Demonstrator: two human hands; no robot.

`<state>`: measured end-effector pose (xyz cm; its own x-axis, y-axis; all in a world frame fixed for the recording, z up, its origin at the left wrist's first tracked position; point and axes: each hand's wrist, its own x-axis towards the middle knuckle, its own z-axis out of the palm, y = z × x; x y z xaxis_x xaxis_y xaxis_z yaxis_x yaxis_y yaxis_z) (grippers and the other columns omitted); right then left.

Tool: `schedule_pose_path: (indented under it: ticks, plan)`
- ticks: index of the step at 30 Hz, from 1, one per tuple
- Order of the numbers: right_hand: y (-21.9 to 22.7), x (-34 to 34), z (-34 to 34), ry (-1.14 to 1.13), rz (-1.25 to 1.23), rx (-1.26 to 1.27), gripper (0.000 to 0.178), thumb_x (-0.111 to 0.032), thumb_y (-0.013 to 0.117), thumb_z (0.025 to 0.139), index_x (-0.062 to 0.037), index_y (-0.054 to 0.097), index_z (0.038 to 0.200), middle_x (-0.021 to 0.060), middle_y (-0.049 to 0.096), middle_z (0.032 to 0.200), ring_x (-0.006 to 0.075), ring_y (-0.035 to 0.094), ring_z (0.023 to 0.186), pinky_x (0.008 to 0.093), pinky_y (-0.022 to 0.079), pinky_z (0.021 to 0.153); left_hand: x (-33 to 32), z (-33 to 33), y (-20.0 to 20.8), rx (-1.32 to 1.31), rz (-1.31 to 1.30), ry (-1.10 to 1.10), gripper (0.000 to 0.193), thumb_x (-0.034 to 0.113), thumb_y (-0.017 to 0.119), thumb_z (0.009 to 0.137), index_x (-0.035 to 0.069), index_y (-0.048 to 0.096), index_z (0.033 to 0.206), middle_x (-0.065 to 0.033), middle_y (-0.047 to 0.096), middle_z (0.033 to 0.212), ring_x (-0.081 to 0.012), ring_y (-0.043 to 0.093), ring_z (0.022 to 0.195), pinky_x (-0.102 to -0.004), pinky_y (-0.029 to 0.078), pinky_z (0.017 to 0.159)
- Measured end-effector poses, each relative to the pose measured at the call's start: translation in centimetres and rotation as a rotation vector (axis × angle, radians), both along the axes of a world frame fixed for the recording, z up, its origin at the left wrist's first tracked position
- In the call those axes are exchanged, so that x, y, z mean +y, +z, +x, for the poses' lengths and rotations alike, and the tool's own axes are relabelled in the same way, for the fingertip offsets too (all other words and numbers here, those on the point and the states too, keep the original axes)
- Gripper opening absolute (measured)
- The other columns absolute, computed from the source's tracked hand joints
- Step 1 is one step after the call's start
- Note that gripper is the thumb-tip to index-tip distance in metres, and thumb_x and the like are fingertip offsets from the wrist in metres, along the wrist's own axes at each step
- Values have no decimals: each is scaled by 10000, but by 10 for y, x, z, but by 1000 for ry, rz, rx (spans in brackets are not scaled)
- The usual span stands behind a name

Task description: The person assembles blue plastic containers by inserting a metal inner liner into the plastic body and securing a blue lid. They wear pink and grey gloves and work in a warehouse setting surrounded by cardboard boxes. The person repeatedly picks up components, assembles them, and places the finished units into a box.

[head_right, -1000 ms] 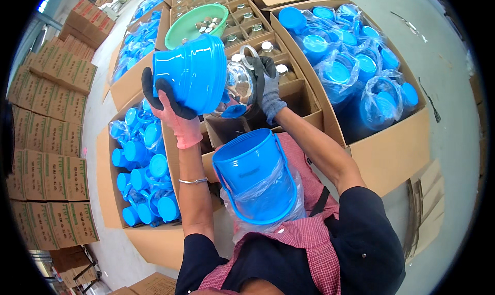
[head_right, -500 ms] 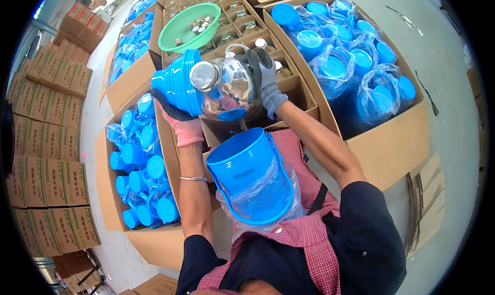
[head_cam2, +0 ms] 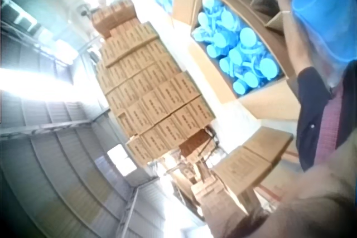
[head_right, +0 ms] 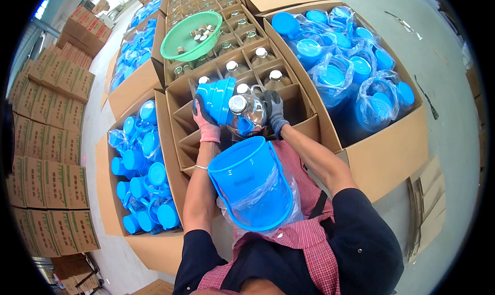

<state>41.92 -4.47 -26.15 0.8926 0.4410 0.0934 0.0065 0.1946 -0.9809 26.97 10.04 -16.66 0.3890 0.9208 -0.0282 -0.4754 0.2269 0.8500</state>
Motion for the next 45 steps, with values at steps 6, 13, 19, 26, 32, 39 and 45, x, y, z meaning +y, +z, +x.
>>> schedule_pose_path:
  ticks: [6, 13, 19, 26, 32, 39, 45]
  plan:
    - [-46, 19, -25, -21, 57, 159, 192, -234, 633, 934, -47, 654, 974, 45, 675, 907, 125, 595, 830, 289, 489, 775, 10, -28, -57, -67, -125, 99, 440, 353, 660, 906, 50, 569, 1211, -68, 614, 1131, -197, 582, 1018, -383, 490, 895]
    - [-15, 5, -11, 130, -63, -14, 198, -219, 619, 935, -26, 629, 980, 70, 679, 982, 154, 618, 851, 295, 501, 801, 10, -50, -23, 72, 128, 94, 449, 406, 453, 1009, 19, 569, 1204, -72, 602, 1145, -179, 572, 1028, -355, 450, 945]
    - [124, -28, 8, 229, 102, -456, 223, -181, 652, 908, -29, 663, 1071, 91, 652, 1077, 198, 619, 1009, 325, 492, 881, -24, -53, 68, 306, 603, -59, 700, 96, 724, 806, -4, 370, 1401, -128, 514, 1310, -225, 511, 1192, -355, 412, 1029]
    - [234, -23, -19, 582, 54, -1291, 363, -115, 731, 773, -141, 656, 1127, 113, 512, 1351, 336, 532, 1172, 423, 459, 979, -52, -70, 116, 660, 1438, -8, 994, 316, 897, 581, 41, 401, 1397, -230, 408, 1369, -422, 417, 1270, -485, 374, 1049]
    - [270, -54, -29, 628, 47, -1451, 396, -168, 747, 774, -129, 601, 1140, 140, 516, 1332, 330, 555, 1129, 420, 482, 915, -78, -87, 149, 743, 1507, -73, 590, 380, 855, 609, 96, 638, 1079, -232, 443, 1314, -444, 424, 1217, -525, 377, 1014]
    - [328, -104, -84, 334, 97, -1272, 315, -166, 727, 777, -81, 606, 1055, 138, 581, 1074, 343, 553, 1022, 419, 472, 838, -152, -105, 213, 705, 1554, 163, 461, 400, 863, 605, 78, 645, 852, -264, 430, 1292, -457, 425, 1174, -555, 374, 982]
    - [340, -132, -114, 486, -25, -941, 399, -87, 621, 807, -32, 534, 1192, 197, 537, 1060, 382, 544, 996, 434, 467, 841, -218, -136, 207, 817, 1357, 141, 549, 323, 908, 569, 70, 630, 970, -255, 429, 1263, -427, 457, 1156, -499, 405, 961]
